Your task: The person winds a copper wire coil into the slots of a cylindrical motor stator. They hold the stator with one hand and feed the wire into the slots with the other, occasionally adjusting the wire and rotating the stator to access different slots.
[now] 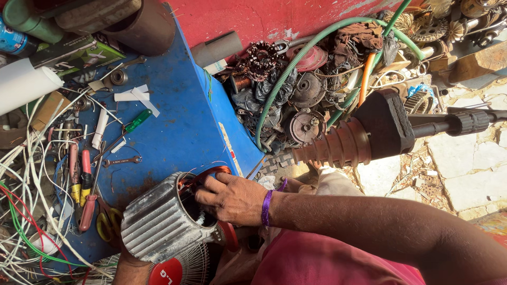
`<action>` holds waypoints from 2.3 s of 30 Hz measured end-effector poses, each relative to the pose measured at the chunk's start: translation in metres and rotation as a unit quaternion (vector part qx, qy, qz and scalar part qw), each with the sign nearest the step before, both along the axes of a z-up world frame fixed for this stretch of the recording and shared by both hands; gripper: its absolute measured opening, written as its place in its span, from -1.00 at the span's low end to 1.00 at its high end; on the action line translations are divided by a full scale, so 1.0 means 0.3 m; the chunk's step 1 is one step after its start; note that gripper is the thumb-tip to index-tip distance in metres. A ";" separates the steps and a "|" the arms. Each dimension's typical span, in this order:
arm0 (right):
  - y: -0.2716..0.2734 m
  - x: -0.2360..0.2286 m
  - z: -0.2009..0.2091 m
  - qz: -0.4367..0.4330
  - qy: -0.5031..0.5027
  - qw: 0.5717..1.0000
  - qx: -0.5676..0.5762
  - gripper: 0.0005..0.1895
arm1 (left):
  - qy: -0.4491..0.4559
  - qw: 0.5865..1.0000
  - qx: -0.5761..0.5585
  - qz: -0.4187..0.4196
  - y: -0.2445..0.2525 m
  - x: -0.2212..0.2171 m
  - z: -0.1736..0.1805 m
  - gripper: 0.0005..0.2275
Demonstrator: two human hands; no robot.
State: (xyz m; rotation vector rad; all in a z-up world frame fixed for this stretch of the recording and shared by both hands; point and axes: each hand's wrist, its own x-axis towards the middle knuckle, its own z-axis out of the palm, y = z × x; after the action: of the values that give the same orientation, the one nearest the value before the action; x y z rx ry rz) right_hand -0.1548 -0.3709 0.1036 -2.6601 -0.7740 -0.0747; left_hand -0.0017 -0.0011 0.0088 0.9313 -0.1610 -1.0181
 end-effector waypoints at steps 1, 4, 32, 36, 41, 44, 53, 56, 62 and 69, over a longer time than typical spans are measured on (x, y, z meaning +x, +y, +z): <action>0.003 0.001 0.000 0.009 -0.011 1.000 -0.013 -0.80 | -0.003 1.000 0.003 -0.001 0.001 0.003 0.004 -0.63; 0.022 -0.010 -0.039 0.012 -0.099 0.993 -0.064 -0.72 | -0.014 1.000 0.010 -0.003 0.001 0.000 0.011 -0.64; 0.001 -0.025 -0.099 -0.122 -0.208 0.960 0.142 -0.78 | 0.009 0.998 0.029 0.047 -0.168 -0.070 0.202 -0.66; 0.002 -0.008 -0.075 -0.110 -0.190 0.967 0.132 -0.83 | -0.023 0.996 0.076 0.051 -0.179 -0.080 0.224 -0.64; -0.023 0.007 -0.070 -0.086 -0.186 0.972 0.120 -0.73 | -0.475 0.853 0.211 -0.041 -0.197 -0.093 0.247 -0.63; -0.008 0.011 -0.077 -0.086 -0.182 0.970 0.137 -0.75 | -0.728 0.629 0.267 -0.054 -0.167 -0.090 0.246 -0.69; -0.045 0.051 -0.106 -0.046 -0.215 0.969 0.115 -0.84 | -0.777 0.464 0.424 0.021 -0.167 -0.160 0.271 -0.57; -0.045 0.050 -0.098 -0.027 -0.219 0.971 0.091 -0.86 | -0.800 0.440 0.405 0.054 -0.202 -0.186 0.296 -0.60; -0.091 0.054 -0.115 -0.018 -0.244 0.965 0.096 -0.83 | -0.720 0.539 0.434 0.049 -0.132 -0.233 0.225 -0.62; -0.065 0.054 -0.151 0.023 -0.306 0.951 0.045 -0.91 | -0.729 0.516 0.447 0.053 -0.110 -0.234 0.209 -0.63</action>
State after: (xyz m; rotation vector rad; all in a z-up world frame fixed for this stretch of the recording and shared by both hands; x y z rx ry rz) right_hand -0.1385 -0.3905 0.0583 -2.5346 -0.9798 -0.9331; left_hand -0.0718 -0.0340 0.0717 2.5799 -1.0381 0.2220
